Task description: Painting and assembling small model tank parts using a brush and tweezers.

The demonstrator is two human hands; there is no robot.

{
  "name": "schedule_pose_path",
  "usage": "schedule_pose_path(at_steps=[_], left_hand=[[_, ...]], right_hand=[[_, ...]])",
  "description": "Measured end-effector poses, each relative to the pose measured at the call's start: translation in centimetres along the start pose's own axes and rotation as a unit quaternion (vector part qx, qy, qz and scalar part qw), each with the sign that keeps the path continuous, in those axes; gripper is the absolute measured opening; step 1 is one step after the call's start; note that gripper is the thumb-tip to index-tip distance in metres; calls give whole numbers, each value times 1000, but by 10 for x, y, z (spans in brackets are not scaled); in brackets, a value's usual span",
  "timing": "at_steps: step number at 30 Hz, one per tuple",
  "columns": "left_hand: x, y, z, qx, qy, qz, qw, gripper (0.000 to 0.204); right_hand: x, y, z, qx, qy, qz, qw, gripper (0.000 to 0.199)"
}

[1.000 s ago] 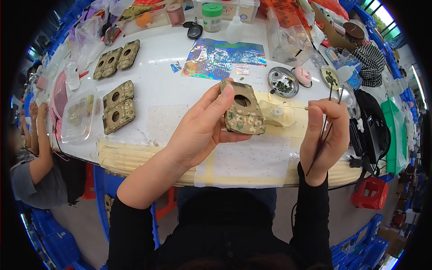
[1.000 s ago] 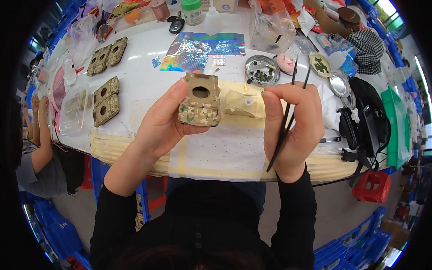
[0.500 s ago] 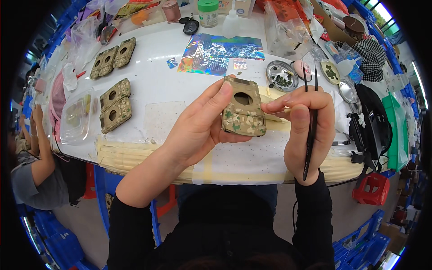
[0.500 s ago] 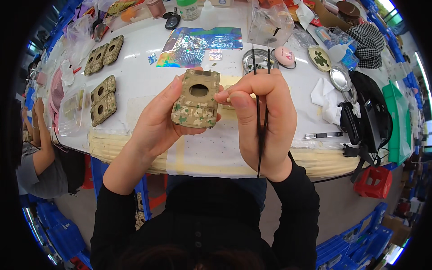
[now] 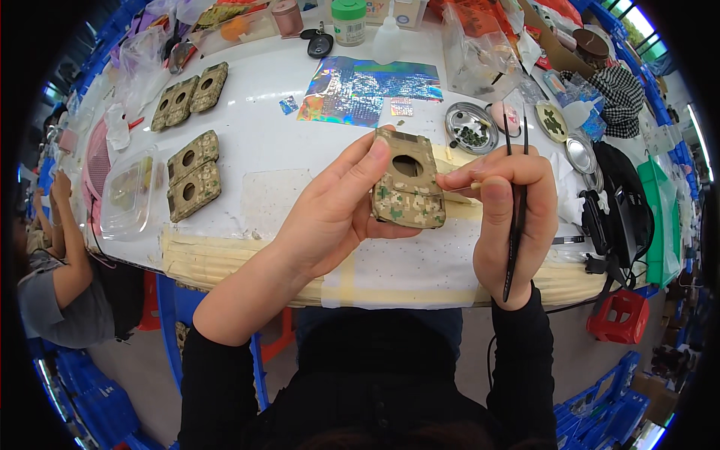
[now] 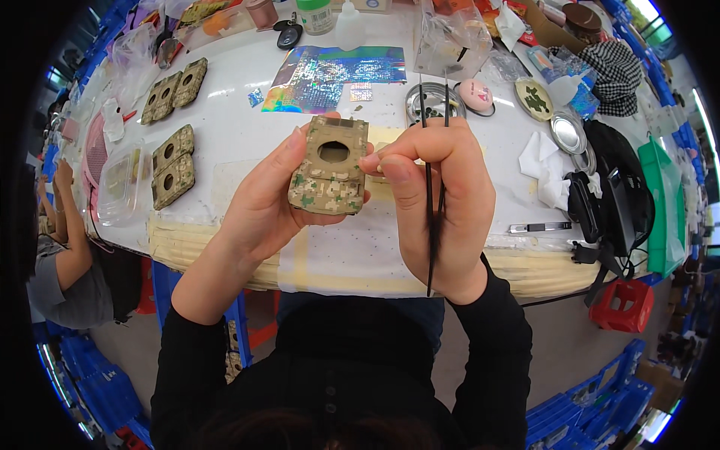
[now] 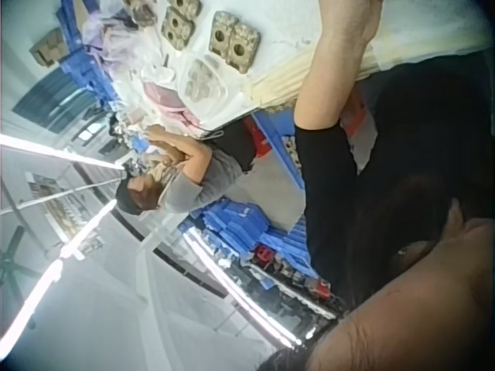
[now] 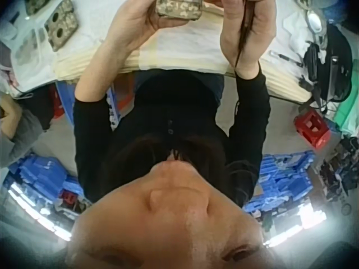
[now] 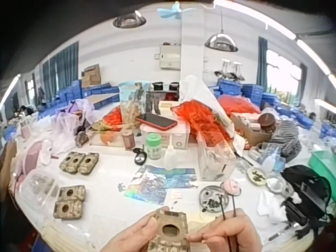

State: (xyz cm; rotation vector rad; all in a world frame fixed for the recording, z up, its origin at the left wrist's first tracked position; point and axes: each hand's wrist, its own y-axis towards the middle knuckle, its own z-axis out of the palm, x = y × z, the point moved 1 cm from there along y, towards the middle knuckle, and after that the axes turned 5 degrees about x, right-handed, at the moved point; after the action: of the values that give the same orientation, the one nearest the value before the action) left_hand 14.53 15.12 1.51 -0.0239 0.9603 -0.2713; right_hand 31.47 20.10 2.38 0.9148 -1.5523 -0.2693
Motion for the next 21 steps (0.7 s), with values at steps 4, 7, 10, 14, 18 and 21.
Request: schedule_pose_path(at_steps=[4, 7, 10, 14, 18, 21], left_hand=[[0, -1, -1, -1, 1, 0, 1000, 51], [0, 0, 0, 1, 1, 2, 1000, 50], [0, 0, 1, -4, 1, -1, 1000, 50], [0, -1, -1, -19, 3, 5, 1000, 50], [0, 0, -4, -25, 5, 11, 1000, 50], [1, 1, -5, -33, 5, 22, 999, 49]], right_hand=[[0, -1, 1, -5, 9, 2, 1000, 6], [1, -1, 0, -1, 10, 9, 1000, 7], [5, 1, 3, -20, 56, 46, 997, 8], [4, 1, 0, -85, 61, 66, 992, 10], [-9, -1, -25, -63, -205, 6, 977, 7], [-12, -2, -25, -19, -336, -26, 941, 13]])
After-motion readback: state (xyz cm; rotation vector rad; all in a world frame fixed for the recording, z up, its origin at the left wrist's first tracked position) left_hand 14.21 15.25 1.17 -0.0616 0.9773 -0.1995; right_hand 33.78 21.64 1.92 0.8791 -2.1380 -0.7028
